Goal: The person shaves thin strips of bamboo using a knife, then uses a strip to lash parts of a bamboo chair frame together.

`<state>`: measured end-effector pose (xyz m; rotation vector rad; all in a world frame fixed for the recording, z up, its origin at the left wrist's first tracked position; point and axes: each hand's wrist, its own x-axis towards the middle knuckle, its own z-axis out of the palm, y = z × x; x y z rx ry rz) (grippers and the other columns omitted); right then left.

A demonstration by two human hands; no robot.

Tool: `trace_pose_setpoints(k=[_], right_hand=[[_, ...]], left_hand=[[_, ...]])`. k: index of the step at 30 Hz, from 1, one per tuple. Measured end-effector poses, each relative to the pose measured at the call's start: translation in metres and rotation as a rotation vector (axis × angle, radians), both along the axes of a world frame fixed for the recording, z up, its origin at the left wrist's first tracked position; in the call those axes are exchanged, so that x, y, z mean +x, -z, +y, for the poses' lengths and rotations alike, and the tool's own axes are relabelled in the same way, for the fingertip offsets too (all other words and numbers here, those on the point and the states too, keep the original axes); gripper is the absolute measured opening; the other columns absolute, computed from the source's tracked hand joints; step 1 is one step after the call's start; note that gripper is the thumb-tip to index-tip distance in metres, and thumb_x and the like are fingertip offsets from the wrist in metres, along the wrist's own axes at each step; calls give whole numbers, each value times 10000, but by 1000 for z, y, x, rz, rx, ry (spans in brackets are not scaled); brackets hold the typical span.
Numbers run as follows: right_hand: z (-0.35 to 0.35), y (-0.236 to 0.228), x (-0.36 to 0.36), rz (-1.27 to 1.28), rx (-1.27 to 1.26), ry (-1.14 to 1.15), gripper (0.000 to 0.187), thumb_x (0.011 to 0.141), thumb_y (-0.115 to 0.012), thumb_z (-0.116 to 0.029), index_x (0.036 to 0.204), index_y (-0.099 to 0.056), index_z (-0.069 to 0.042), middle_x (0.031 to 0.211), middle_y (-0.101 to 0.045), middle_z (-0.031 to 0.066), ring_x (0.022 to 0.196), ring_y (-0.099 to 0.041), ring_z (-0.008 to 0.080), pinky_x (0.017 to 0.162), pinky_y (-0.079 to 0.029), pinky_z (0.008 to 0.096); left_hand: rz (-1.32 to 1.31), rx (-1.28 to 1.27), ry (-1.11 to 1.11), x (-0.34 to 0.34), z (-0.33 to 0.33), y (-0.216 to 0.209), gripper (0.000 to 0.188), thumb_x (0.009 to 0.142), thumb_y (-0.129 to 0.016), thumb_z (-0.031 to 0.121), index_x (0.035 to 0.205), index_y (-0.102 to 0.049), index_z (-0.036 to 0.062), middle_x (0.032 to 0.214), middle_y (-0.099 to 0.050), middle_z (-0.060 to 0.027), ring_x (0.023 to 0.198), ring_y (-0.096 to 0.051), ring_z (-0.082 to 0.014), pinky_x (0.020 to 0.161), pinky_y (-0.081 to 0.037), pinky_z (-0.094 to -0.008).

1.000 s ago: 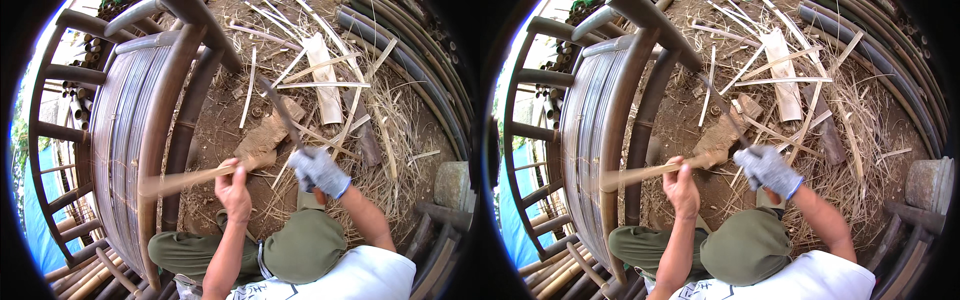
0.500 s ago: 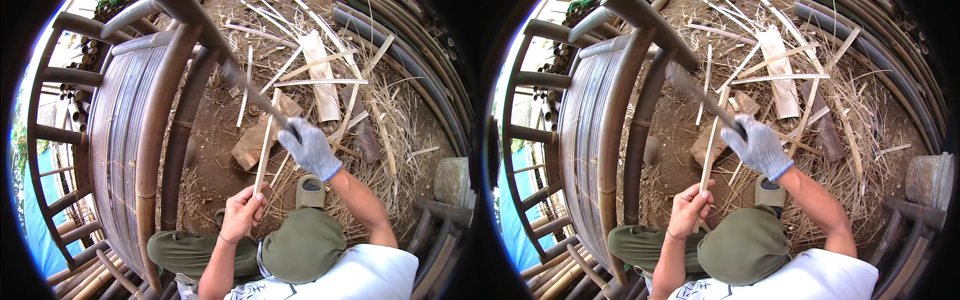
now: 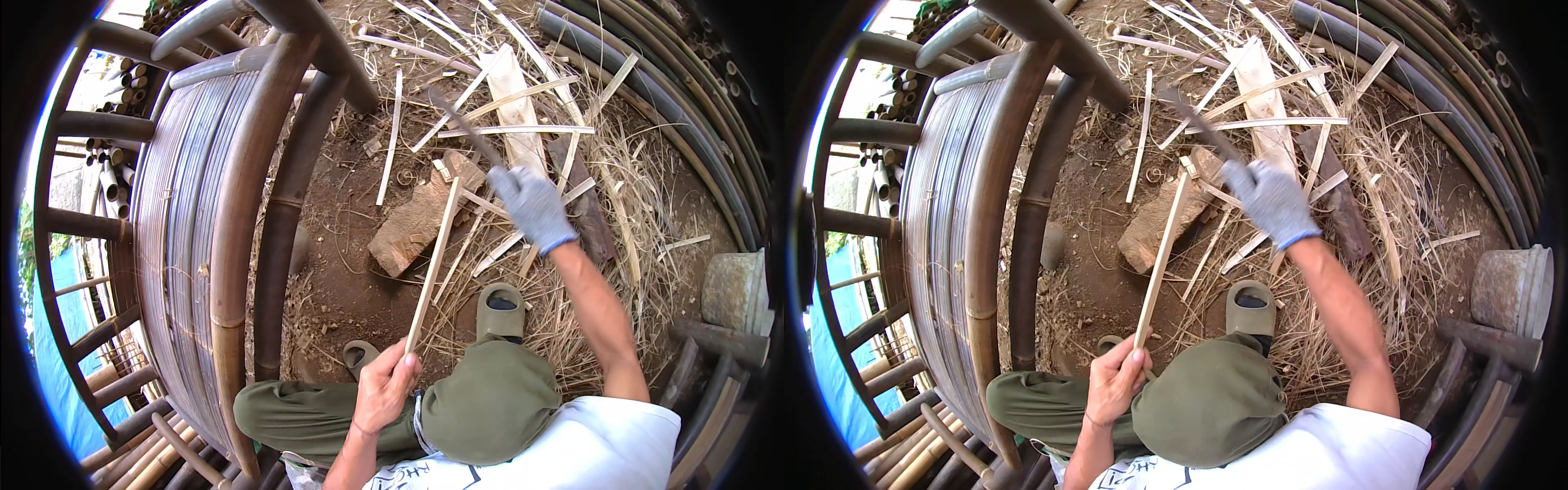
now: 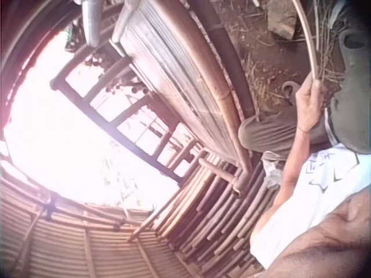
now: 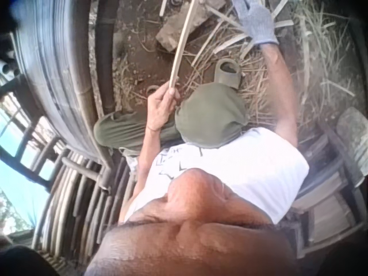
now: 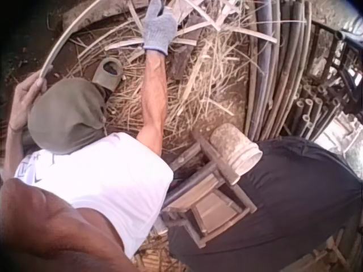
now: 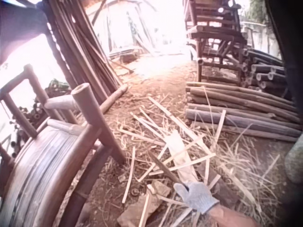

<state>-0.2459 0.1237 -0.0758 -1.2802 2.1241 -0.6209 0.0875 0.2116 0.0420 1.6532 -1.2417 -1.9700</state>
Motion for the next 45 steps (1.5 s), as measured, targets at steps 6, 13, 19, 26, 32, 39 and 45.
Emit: trace_pose_setpoints(k=[6,13,19,26,32,39,45], right_hand=[[41,-34,72,28,-363,-496,563,925,-629,-610,848,-659,-53,701,-657,186,638,-695,326,563,-548,444],[48,-15,86,63,-447,-439,572,864,-667,-656,826,-638,-86,673,-630,121,620,-663,331,558,-524,438],[8,34,-26,-53,-54,172,544,948,-634,-558,827,-659,-29,645,-618,160,588,-643,358,546,-491,440],[90,20,22,-224,10,-333,377,871,-653,-336,978,-649,25,726,-615,141,611,-591,255,569,-473,400],[178,20,-18,-283,165,-336,413,820,-631,-133,1201,-592,22,807,-610,73,549,-539,143,483,-450,304],[160,-38,-63,-608,-9,298,631,886,-555,-48,1488,-367,-34,899,-622,76,556,-561,106,454,-466,251],[108,-13,4,-794,-85,621,326,980,-620,-197,1249,-504,-53,778,-569,9,560,-551,90,452,-455,247]], left_hand=[[236,59,-184,-17,-45,15,484,1082,-518,238,1501,-451,5,759,-609,-40,471,-428,-38,406,-360,-192],[146,35,-201,-32,-33,16,446,1083,-525,268,1451,-524,16,704,-552,1,450,-379,-19,391,-312,-185],[129,196,-91,-7,12,-3,460,1065,-545,225,1468,-505,8,733,-622,-34,498,-465,-37,439,-360,-190],[425,310,-410,-1,-58,37,415,1068,-461,167,1459,-386,48,1124,-687,-211,891,-704,-251,786,-592,-356],[1006,1,-561,-46,-157,94,357,1049,-517,262,1287,-577,3,1245,-665,-192,1145,-661,-271,998,-541,-415],[-303,-919,-120,-77,-211,134,211,943,-684,241,1012,-668,42,837,-526,-121,807,-550,-285,753,-463,-431],[-139,-618,-139,-47,-172,133,275,1065,-550,251,1158,-650,12,827,-649,-54,582,-568,-91,511,-514,-282]])
